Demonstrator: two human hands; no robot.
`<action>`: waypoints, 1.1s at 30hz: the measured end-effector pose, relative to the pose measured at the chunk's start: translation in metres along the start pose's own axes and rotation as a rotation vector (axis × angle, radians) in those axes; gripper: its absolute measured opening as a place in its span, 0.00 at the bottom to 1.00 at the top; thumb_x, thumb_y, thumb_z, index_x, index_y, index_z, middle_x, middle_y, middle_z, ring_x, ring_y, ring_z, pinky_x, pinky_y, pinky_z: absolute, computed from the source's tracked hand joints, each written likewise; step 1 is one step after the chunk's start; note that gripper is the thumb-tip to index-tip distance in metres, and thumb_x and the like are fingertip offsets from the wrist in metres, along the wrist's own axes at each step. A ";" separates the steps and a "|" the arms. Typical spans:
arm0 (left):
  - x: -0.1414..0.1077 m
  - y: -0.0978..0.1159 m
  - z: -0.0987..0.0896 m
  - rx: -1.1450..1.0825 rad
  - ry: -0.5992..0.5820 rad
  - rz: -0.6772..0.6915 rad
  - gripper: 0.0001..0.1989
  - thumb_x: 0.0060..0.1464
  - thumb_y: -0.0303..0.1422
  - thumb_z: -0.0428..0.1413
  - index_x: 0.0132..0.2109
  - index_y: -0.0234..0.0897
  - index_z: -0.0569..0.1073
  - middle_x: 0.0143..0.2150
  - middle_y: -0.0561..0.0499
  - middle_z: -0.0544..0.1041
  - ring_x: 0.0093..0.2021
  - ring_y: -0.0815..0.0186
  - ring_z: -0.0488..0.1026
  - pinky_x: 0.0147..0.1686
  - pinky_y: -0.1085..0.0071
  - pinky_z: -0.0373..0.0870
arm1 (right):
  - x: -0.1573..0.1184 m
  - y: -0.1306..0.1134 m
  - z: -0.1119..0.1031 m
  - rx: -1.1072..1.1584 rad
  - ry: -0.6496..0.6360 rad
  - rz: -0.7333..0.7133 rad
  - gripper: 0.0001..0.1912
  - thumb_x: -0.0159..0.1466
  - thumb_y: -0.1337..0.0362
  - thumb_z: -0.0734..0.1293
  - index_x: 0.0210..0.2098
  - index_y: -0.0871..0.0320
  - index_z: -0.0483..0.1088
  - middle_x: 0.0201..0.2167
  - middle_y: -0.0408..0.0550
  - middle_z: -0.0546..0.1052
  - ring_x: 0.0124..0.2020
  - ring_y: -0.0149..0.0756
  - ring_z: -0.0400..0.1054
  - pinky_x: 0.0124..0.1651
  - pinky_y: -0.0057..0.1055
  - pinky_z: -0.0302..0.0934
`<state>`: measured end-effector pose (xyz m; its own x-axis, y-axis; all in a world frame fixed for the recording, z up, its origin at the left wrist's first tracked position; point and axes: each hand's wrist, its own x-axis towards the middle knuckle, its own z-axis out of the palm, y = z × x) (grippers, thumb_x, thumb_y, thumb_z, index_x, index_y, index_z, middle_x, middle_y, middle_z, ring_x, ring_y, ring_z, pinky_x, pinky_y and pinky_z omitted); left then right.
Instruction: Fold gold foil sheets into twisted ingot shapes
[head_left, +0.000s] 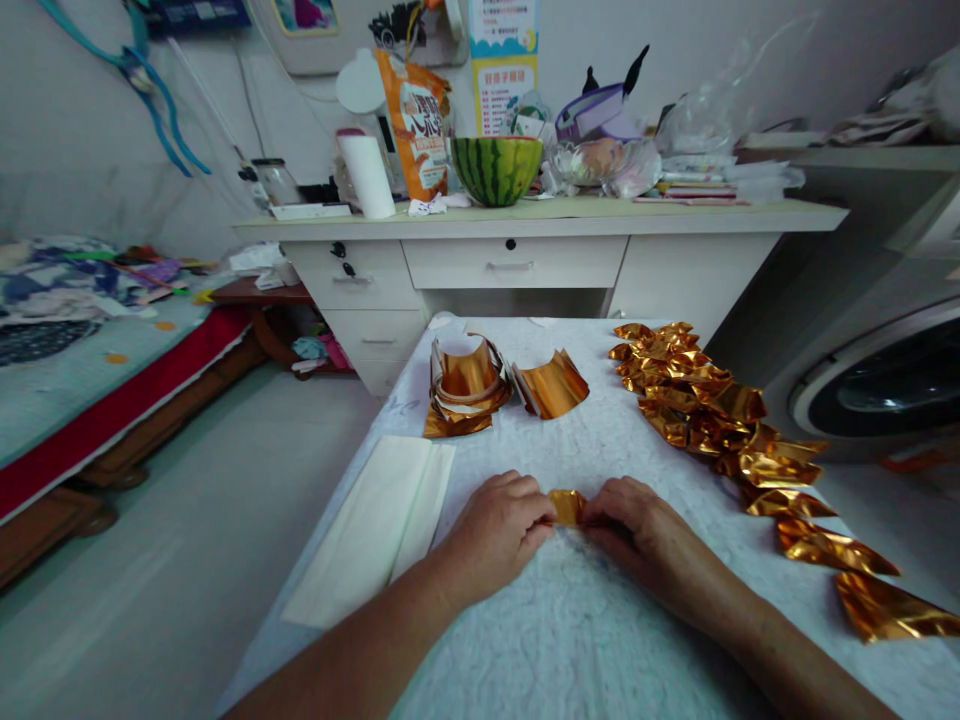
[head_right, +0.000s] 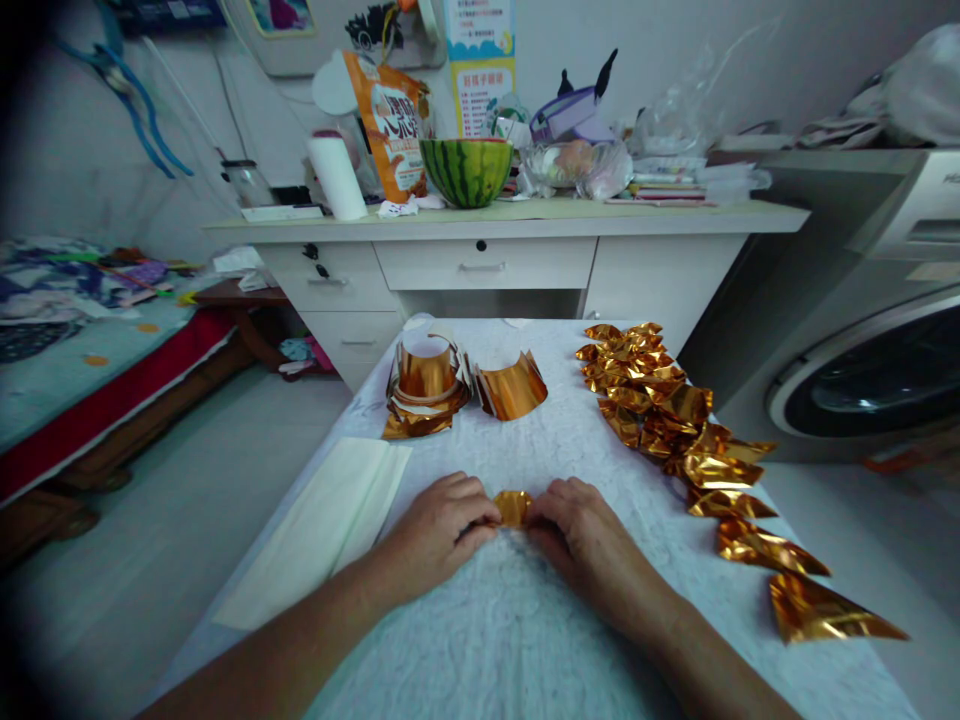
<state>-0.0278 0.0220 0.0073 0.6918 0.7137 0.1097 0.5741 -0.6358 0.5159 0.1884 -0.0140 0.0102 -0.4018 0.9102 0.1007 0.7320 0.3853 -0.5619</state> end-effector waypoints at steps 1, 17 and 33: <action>0.000 0.000 0.001 0.002 -0.006 0.005 0.02 0.58 0.27 0.57 0.37 0.37 0.74 0.35 0.52 0.73 0.39 0.64 0.69 0.40 0.68 0.63 | 0.000 0.000 0.000 -0.005 -0.004 0.001 0.06 0.65 0.70 0.63 0.34 0.56 0.72 0.32 0.46 0.74 0.36 0.37 0.67 0.40 0.34 0.59; 0.001 -0.002 -0.003 -0.106 -0.040 0.010 0.10 0.61 0.26 0.52 0.46 0.40 0.75 0.37 0.51 0.75 0.41 0.63 0.69 0.42 0.67 0.63 | -0.001 0.007 0.000 0.109 0.001 0.042 0.08 0.66 0.68 0.64 0.34 0.54 0.74 0.31 0.44 0.73 0.37 0.36 0.66 0.41 0.33 0.58; 0.001 0.002 -0.004 -0.089 0.007 -0.180 0.07 0.57 0.29 0.56 0.30 0.37 0.71 0.30 0.54 0.72 0.34 0.66 0.69 0.34 0.71 0.60 | 0.000 0.001 0.005 -0.040 0.048 0.082 0.11 0.67 0.66 0.59 0.30 0.56 0.70 0.30 0.46 0.73 0.35 0.38 0.65 0.38 0.35 0.57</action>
<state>-0.0277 0.0228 0.0114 0.5785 0.8156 0.0150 0.6468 -0.4698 0.6008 0.1861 -0.0144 0.0055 -0.3140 0.9446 0.0954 0.7831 0.3145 -0.5365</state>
